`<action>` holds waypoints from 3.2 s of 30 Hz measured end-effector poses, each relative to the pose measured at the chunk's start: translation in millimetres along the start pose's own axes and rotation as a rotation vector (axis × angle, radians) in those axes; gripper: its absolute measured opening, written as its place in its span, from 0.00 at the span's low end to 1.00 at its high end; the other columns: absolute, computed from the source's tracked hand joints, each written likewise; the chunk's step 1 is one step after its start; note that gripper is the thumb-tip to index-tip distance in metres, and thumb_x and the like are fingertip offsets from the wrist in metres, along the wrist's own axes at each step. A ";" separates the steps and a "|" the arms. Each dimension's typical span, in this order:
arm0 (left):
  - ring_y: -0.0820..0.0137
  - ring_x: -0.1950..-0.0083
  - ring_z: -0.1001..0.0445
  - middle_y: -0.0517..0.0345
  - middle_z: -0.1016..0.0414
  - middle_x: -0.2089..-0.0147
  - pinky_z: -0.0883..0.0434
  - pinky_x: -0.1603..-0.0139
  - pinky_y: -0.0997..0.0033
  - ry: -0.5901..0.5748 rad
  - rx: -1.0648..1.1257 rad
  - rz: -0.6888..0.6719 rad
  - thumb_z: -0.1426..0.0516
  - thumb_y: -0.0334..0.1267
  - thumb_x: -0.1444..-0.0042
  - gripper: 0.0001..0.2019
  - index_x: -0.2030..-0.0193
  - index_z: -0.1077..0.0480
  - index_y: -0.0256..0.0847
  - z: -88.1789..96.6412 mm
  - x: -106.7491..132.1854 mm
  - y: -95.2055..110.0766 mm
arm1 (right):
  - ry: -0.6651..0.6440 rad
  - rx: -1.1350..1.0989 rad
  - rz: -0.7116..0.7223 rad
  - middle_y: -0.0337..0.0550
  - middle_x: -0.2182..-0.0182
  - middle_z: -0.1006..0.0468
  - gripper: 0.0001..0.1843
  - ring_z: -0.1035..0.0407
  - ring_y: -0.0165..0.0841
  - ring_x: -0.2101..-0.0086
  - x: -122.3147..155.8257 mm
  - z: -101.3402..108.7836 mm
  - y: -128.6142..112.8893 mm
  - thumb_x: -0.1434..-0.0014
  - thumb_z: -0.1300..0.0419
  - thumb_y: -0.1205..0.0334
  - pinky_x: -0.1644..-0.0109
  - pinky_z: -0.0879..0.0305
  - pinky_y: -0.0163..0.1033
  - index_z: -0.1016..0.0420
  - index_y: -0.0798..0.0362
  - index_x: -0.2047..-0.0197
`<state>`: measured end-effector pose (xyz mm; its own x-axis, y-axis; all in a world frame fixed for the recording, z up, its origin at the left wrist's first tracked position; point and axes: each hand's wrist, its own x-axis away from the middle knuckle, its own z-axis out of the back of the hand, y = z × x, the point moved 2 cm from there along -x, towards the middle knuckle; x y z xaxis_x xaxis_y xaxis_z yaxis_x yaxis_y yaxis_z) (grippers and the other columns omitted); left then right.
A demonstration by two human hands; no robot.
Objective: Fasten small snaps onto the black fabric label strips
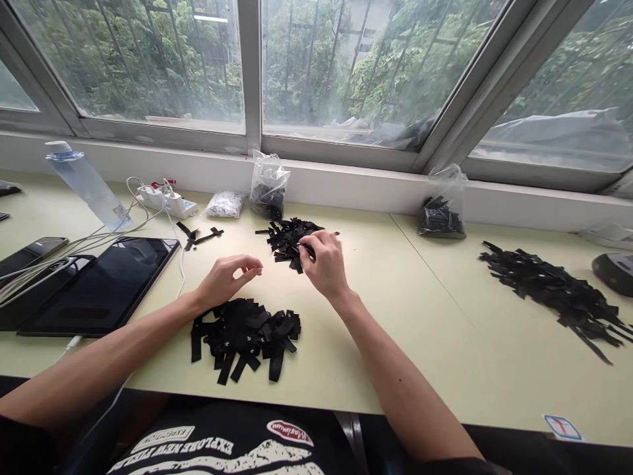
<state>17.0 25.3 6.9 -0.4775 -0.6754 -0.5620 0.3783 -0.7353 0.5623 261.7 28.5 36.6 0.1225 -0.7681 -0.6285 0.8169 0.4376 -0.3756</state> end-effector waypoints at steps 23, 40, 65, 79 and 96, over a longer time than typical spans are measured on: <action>0.69 0.62 0.22 0.55 0.19 0.61 0.25 0.60 0.69 0.018 0.162 0.115 0.46 0.43 0.32 0.11 0.56 0.26 0.40 2.5 -2.4 2.2 | -0.895 -0.744 -0.026 0.35 0.76 0.30 0.16 0.42 0.27 0.74 23.1 -20.0 -42.6 0.42 0.35 0.47 0.70 0.45 0.35 0.22 0.52 0.69; 0.68 0.61 0.23 0.55 0.20 0.63 0.25 0.56 0.64 -0.021 0.319 0.149 0.40 0.45 0.38 0.10 0.61 0.24 0.40 0.4 -2.6 -2.3 | -0.720 -0.870 -0.241 0.40 0.72 0.28 0.23 0.39 0.31 0.70 21.3 -25.6 -25.9 0.40 0.39 0.39 0.66 0.40 0.37 0.22 0.53 0.66; 0.68 0.64 0.21 0.55 0.21 0.67 0.25 0.60 0.66 -0.098 0.383 0.193 0.43 0.48 0.35 0.15 0.64 0.28 0.38 -2.1 -2.7 -2.1 | -0.298 -0.525 -0.003 0.42 0.65 0.23 0.14 0.30 0.33 0.69 27.9 -33.2 -38.9 0.36 0.38 0.52 0.68 0.33 0.40 0.23 0.46 0.49; 0.68 0.62 0.23 0.55 0.22 0.64 0.26 0.58 0.66 -0.120 0.431 0.203 0.42 0.48 0.35 0.14 0.62 0.27 0.37 -1.7 -2.3 -3.2 | -0.364 -0.510 0.098 0.40 0.64 0.23 0.14 0.31 0.30 0.70 30.3 -37.5 -43.9 0.35 0.40 0.62 0.68 0.34 0.37 0.26 0.46 0.46; 0.68 0.63 0.22 0.54 0.21 0.65 0.27 0.59 0.67 -0.080 0.338 0.240 0.45 0.47 0.34 0.14 0.63 0.28 0.38 1.0 -4.2 -1.8 | -0.177 -0.777 -0.249 0.40 0.72 0.24 0.14 0.28 0.32 0.72 24.0 -36.3 -25.1 0.42 0.33 0.50 0.67 0.32 0.39 0.22 0.53 0.61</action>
<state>17.5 29.5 8.9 -0.4731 -0.8088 -0.3494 0.2112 -0.4891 0.8463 223.7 16.1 6.3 0.1292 -0.9188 -0.3730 0.2182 0.3933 -0.8931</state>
